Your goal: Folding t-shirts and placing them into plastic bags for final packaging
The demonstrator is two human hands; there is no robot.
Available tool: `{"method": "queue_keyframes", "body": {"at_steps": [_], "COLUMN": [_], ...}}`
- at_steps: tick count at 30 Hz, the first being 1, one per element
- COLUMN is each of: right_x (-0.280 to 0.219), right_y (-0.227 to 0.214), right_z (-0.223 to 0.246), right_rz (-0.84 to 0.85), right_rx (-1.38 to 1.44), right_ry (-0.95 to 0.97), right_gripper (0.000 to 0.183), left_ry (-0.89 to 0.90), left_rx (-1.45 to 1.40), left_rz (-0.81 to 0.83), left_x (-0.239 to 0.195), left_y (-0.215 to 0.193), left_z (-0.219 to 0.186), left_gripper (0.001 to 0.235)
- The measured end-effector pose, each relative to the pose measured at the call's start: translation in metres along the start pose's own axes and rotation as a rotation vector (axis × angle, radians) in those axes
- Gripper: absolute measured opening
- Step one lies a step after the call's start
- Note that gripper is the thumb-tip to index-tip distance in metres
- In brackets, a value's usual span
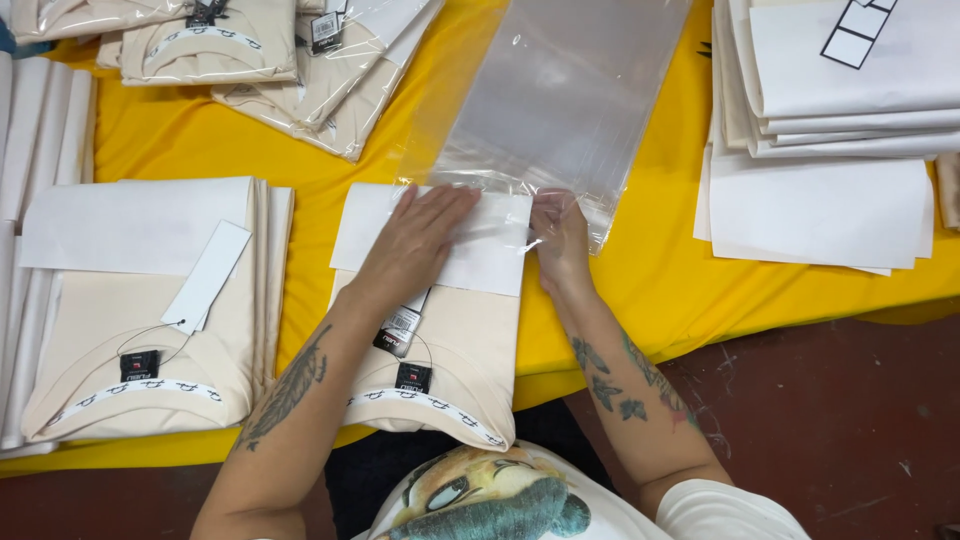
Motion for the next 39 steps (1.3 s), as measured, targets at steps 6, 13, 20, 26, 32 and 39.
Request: {"method": "queue_keyframes", "body": {"at_steps": [6,13,20,26,32,39], "right_x": [-0.010,0.003,-0.040,-0.057,-0.054,-0.046], "right_y": [0.005,0.014,0.015,0.024,0.033,0.023], "right_z": [0.005,0.001,0.011,0.010,0.035,0.028], "right_rz": [-0.005,0.067,0.164,0.356,0.337,0.319], "right_rx": [0.003,-0.159,0.037,0.063,-0.099,-0.109], "right_ry": [0.011,-0.007,0.050,0.039,0.071,-0.046], "right_gripper": [0.016,0.023,0.039,0.073,0.076,0.061], "left_ry": [0.073,0.002,-0.134,-0.135,-0.117,-0.108], "left_rx": [0.187,0.276,0.027,-0.153,-0.101,0.183], "left_rz": [-0.243,-0.349,-0.360,-0.304,-0.383,-0.528], "left_x": [-0.012,0.004,-0.003,-0.011,-0.008,-0.024], "left_y": [-0.015,-0.041,-0.052,-0.072,-0.061,-0.058], "left_z": [0.048,0.096,0.107,0.068,0.111,0.129], "left_gripper": [0.042,0.035,0.029,0.025,0.015,0.011]}}
Point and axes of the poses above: each hand's wrist, its own x-axis towards the middle knuckle, its own y-axis out of the palm, z = x × y, the point moved 6 cm from there along x, towards the middle knuckle, and after that the axes turned 14 degrees about -x, right-handed, at the moved point
